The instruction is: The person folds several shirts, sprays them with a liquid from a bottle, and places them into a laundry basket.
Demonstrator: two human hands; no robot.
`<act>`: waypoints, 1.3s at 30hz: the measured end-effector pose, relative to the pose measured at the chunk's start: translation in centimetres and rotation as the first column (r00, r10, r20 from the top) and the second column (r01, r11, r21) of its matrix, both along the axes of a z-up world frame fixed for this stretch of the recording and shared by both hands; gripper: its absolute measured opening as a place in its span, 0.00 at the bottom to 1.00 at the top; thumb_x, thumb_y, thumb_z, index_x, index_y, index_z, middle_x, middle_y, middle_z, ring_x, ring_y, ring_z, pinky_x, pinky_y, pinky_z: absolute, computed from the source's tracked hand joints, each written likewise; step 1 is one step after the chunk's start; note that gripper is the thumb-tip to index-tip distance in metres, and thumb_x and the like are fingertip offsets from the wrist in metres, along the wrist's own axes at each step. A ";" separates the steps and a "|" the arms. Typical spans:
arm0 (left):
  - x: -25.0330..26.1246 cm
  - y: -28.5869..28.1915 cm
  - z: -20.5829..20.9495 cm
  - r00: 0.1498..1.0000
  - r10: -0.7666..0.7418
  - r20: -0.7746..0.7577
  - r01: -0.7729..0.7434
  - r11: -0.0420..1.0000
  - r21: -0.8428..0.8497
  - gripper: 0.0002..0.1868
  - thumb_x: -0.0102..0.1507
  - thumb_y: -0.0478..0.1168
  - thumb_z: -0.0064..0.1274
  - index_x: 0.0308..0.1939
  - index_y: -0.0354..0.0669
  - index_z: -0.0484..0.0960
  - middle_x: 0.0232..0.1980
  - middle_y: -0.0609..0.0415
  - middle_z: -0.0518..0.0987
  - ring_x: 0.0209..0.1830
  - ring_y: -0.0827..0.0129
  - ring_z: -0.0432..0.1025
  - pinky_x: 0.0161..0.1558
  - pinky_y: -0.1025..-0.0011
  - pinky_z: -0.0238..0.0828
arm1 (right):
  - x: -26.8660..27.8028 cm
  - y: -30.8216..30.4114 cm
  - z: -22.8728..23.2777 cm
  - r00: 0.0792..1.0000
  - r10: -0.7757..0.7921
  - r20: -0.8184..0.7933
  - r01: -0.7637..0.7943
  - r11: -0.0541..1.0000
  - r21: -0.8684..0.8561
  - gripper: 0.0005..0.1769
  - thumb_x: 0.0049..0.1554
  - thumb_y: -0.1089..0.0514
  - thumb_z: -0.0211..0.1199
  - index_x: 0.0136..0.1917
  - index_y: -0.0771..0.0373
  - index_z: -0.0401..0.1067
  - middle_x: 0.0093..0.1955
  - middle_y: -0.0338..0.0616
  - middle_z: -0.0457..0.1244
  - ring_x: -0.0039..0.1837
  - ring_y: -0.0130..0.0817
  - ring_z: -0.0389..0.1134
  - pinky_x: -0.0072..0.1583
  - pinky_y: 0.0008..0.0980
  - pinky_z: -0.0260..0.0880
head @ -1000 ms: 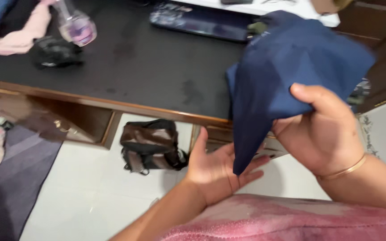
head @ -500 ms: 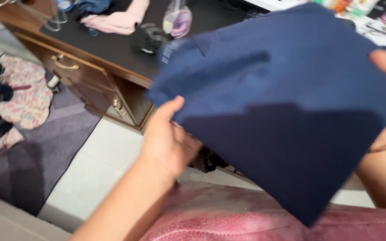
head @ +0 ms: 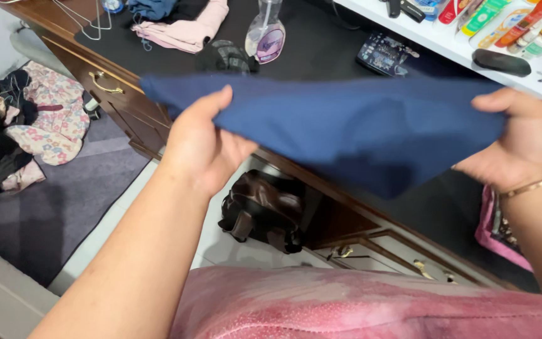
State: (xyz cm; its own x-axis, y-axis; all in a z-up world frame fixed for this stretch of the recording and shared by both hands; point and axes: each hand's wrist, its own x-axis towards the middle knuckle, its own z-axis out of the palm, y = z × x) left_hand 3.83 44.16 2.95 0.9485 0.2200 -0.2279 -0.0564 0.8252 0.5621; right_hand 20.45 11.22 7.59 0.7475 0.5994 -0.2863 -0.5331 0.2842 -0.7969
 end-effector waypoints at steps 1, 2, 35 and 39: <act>0.6 -0.7 0.5 0.998 0.023 0.054 -0.023 1.000 -0.001 0.24 0.69 0.43 0.40 0.63 0.28 0.70 0.64 0.41 0.78 0.64 0.53 0.74 0.67 0.52 0.71 | 0.9 -0.5 0.5 1.000 -0.015 0.027 0.014 1.000 0.023 0.34 0.52 0.61 0.59 0.72 0.75 0.64 0.72 0.59 0.63 0.73 0.53 0.65 0.73 0.59 0.59; 1.2 -1.5 0.8 0.997 0.030 0.073 -0.032 0.999 0.017 0.24 0.69 0.43 0.41 0.63 0.27 0.70 0.63 0.39 0.78 0.63 0.52 0.74 0.65 0.51 0.72 | 1.7 -1.0 0.7 0.998 -0.030 0.053 0.027 0.999 0.046 0.34 0.52 0.61 0.60 0.71 0.75 0.64 0.72 0.59 0.63 0.74 0.53 0.65 0.73 0.59 0.59; 6.2 -7.5 -13.3 0.802 0.257 -0.539 -0.171 0.964 0.205 0.20 0.66 0.39 0.52 0.62 0.40 0.71 0.58 0.48 0.81 0.51 0.59 0.79 0.49 0.63 0.80 | 0.1 -4.9 -15.8 0.262 0.743 0.615 0.582 0.387 -0.716 0.55 0.47 0.40 0.68 0.80 0.54 0.47 0.82 0.56 0.43 0.81 0.60 0.41 0.72 0.66 0.40; 6.6 -4.9 -14.6 0.841 0.226 -0.491 -0.128 0.966 0.225 0.18 0.66 0.40 0.50 0.60 0.40 0.74 0.54 0.46 0.83 0.44 0.58 0.80 0.43 0.62 0.77 | 0.9 -0.2 -16.8 0.303 0.866 0.399 0.503 0.211 -0.838 0.53 0.53 0.33 0.62 0.82 0.49 0.43 0.85 0.51 0.34 0.84 0.57 0.32 0.72 0.74 0.30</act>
State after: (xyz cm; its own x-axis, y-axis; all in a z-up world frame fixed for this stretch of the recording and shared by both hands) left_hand 10.38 39.25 -11.63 0.6499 0.4557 -0.6083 0.1427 0.7129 0.6866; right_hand 21.35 11.06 -9.19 0.7593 0.6433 -0.0981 0.6268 -0.7636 -0.1551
